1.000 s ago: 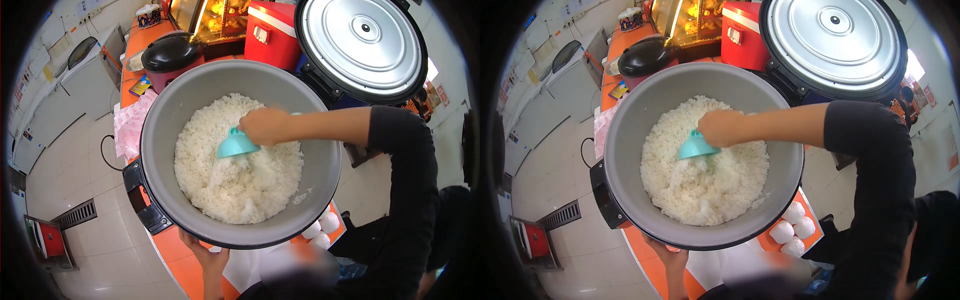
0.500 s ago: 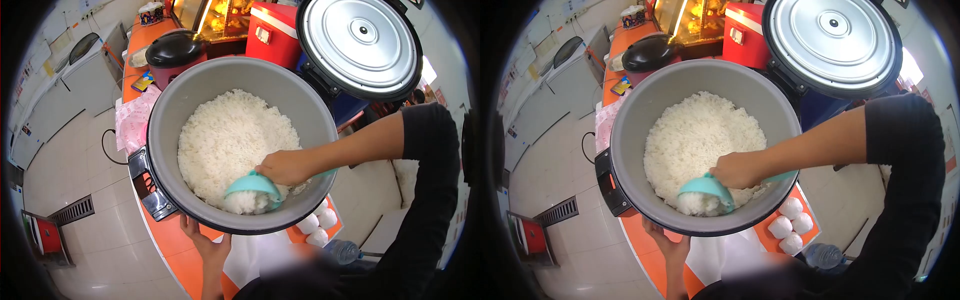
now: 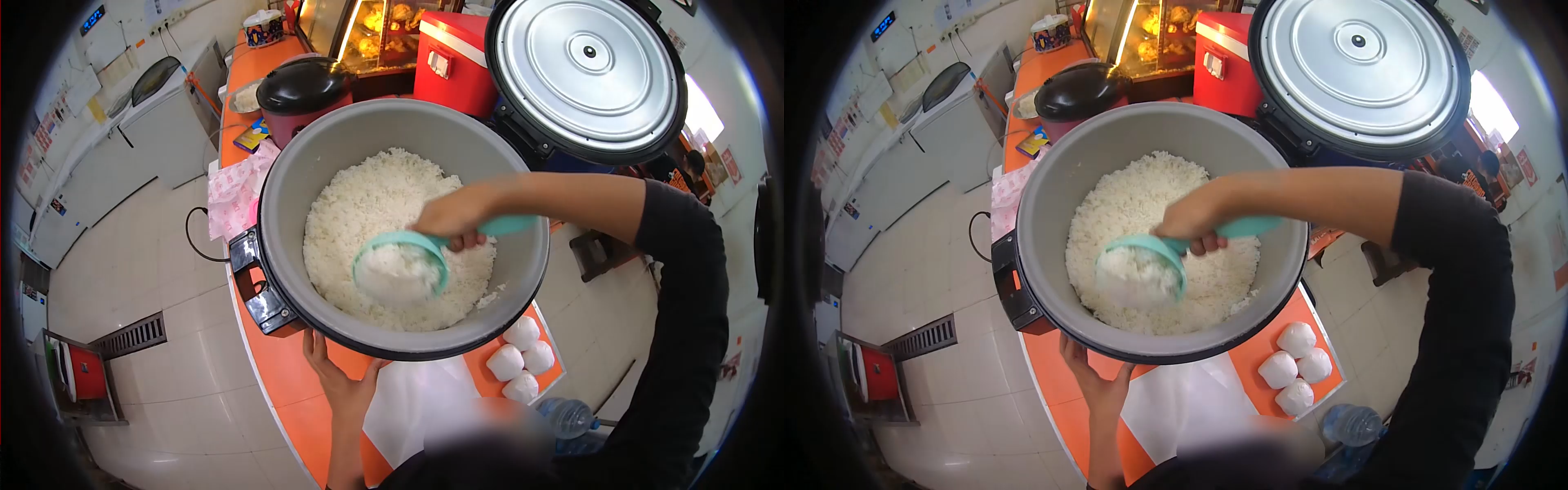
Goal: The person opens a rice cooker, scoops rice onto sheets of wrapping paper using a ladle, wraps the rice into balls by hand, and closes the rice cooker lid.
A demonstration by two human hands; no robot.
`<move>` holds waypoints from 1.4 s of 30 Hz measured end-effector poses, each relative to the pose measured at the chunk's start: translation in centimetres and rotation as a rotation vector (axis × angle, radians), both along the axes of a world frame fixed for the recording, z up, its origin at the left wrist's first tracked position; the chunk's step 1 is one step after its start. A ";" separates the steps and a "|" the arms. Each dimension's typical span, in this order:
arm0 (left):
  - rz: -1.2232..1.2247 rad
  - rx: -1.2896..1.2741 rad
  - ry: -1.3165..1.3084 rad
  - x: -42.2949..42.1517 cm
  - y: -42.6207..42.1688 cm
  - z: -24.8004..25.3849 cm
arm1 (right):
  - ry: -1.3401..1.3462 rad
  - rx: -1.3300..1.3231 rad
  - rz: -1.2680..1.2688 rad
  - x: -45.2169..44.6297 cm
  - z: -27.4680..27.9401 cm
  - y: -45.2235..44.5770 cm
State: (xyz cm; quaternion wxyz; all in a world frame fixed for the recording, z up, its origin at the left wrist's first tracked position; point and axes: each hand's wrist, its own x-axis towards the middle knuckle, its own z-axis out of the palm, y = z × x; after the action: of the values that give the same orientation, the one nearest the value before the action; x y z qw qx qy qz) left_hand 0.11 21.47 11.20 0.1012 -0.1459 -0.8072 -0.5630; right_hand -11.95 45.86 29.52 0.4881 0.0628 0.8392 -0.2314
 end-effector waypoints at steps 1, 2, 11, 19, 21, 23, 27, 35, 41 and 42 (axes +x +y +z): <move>-0.002 -0.001 -0.006 0.0 0.0 -0.2 | 0.162 0.076 0.001 -0.3 -0.2 -0.1; -0.005 0.000 -0.010 0.0 -0.1 -0.3 | 0.326 0.154 0.002 -0.5 -0.5 -0.1; 0.019 -0.038 -0.015 0.0 -0.1 -0.1 | 0.645 0.190 0.134 -3.4 -6.6 3.3; 0.023 -0.062 0.034 -0.5 -0.2 -0.2 | 0.379 0.066 -0.148 -0.6 -8.0 -1.1; 0.021 -0.068 0.055 -0.6 -0.2 -0.1 | 0.419 -0.013 -0.115 0.7 -7.0 -2.9; 0.019 -0.097 0.067 -0.6 -0.1 0.5 | 0.421 -0.052 -0.102 1.6 -4.9 -4.4; 0.007 -0.087 0.059 -0.6 0.0 1.1 | 0.385 -0.052 -0.151 2.8 -2.1 -6.6; -0.031 -0.139 0.033 -0.6 -0.1 0.6 | 0.504 0.036 0.022 6.1 0.8 -7.0; -0.023 -0.144 0.006 -0.7 -0.2 1.9 | 0.375 -0.012 -0.111 6.6 2.6 -5.9; -0.022 -0.137 0.019 -0.8 -0.2 1.7 | 0.374 -0.028 -0.113 6.6 2.6 -5.4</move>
State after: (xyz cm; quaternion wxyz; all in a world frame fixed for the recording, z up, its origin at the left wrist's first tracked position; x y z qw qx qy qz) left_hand -0.64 21.29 12.87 0.0925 -0.1666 -0.8411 -0.5062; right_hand -5.39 40.44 32.07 0.3106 0.0587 0.9072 -0.2777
